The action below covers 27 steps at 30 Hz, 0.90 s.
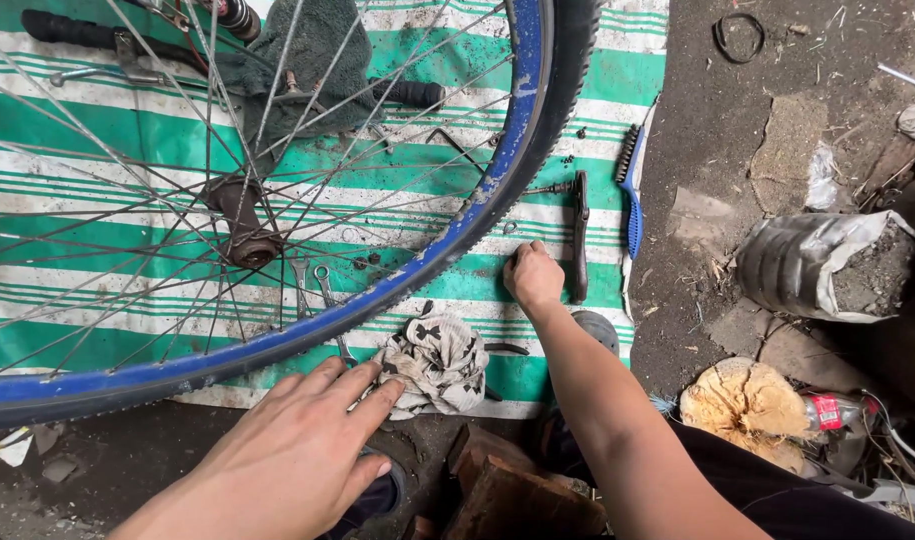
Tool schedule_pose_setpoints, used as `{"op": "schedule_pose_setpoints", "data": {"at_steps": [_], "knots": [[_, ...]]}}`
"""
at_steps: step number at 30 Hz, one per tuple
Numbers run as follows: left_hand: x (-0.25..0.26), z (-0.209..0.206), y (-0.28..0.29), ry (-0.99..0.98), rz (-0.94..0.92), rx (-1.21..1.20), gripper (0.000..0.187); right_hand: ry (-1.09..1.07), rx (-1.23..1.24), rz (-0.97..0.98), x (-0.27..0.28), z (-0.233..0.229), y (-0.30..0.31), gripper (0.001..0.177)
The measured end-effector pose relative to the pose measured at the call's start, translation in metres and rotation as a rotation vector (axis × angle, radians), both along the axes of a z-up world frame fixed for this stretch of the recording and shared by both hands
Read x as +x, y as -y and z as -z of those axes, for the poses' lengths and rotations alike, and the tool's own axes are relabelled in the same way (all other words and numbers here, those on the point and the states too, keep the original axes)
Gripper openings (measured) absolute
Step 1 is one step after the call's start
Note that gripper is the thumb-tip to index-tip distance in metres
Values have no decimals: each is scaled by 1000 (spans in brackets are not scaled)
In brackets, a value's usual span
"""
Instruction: The person works on a bicycle wheel hub, using pliers to remove a small metal component. They then use a cloth to wipe the hub area and the surrounding spokes.
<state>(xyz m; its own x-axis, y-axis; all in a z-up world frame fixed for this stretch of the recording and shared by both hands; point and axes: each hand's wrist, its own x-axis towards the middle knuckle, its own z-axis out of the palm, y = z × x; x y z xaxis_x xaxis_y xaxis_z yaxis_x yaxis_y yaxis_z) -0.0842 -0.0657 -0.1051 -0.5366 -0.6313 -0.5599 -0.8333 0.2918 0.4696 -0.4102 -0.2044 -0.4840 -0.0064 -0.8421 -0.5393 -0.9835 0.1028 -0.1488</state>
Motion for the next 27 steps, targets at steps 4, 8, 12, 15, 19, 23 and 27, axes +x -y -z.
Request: {"op": "schedule_pose_setpoints", "data": {"at_steps": [4,8,12,15,19,23,27], "knots": [[-5,0,5,-33,-7,23,83,63,-89,13,2,-4,6,29],[-9,-1,10,-7,-13,91,81,241,-95,153,17,-31,39,31],[-9,6,8,-18,-8,56,82,431,-135,-151,-21,54,74,22],[-7,9,10,0,-10,73,82,334,199,134,-12,-72,113,46],[-6,5,16,10,-3,154,81,343,40,241,-47,-111,163,31],[3,13,9,27,-27,194,82,417,-100,407,-78,-76,195,26],[12,18,2,55,-64,217,83,337,-45,561,-82,-56,199,37]]}}
